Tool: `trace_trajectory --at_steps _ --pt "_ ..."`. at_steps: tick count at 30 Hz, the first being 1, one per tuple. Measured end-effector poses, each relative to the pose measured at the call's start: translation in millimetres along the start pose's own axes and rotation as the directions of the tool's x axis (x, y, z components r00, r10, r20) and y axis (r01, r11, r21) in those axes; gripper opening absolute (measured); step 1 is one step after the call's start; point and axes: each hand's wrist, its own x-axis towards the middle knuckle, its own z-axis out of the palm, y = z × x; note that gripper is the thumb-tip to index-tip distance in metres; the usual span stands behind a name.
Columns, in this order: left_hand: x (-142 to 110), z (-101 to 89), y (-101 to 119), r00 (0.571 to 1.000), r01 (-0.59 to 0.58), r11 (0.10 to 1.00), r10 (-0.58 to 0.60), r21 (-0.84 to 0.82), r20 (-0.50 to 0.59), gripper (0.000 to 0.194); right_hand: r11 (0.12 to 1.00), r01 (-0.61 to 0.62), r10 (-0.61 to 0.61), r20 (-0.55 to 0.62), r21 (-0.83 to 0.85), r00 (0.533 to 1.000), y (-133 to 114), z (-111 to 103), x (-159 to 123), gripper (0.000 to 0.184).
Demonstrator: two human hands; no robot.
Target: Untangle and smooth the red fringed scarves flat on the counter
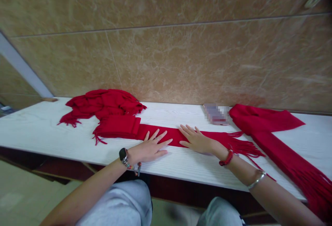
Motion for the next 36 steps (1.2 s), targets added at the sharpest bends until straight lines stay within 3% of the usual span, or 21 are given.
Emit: trace_trajectory --at_steps 4,6,9,13,18,22,25,32,36 --pt "-7 -5.3 -3 0.982 0.052 0.997 -0.043 0.049 -0.182 0.06 0.995 -0.013 0.031 -0.175 0.104 0.984 -8 -6 6 0.061" --pt "-10 -5.0 -6 0.958 0.096 0.993 -0.073 0.07 -0.277 0.06 0.994 0.04 -0.02 -0.194 0.099 0.981 -14 -5 8 0.061" --pt "-14 1.0 -9 0.976 0.104 0.993 -0.093 0.05 -0.196 0.062 0.987 0.154 -0.149 -0.093 0.047 0.984 -21 0 8 0.061" --pt "-15 9.5 -10 0.994 0.093 0.996 -0.092 0.008 -0.054 0.066 0.984 0.173 -0.173 -0.005 0.028 0.985 -24 4 7 0.064" --pt "-19 6.7 -6 0.992 0.105 0.994 -0.104 0.016 -0.076 0.064 0.985 0.171 -0.171 0.009 0.037 0.985 -23 -1 7 0.064" --pt "-27 2.3 -3 0.976 0.183 0.983 -0.179 0.019 -0.123 0.067 0.989 0.15 -0.149 -0.06 0.01 0.987 -26 -6 13 0.062" --pt "-31 3.9 -2 0.969 0.23 0.973 -0.232 -0.029 -0.084 0.072 0.985 0.173 -0.174 -0.099 -0.018 0.98 -33 -6 20 0.059" --pt "-34 7.5 -4 0.984 0.164 0.984 -0.168 -0.064 -0.064 0.068 0.985 0.174 -0.173 -0.04 0.012 0.984 -35 5 21 0.056" --pt "-31 9.7 -7 0.966 0.226 0.971 -0.233 -0.074 -0.107 0.066 0.988 0.156 -0.156 -0.027 -0.001 0.987 -36 -2 19 0.059"
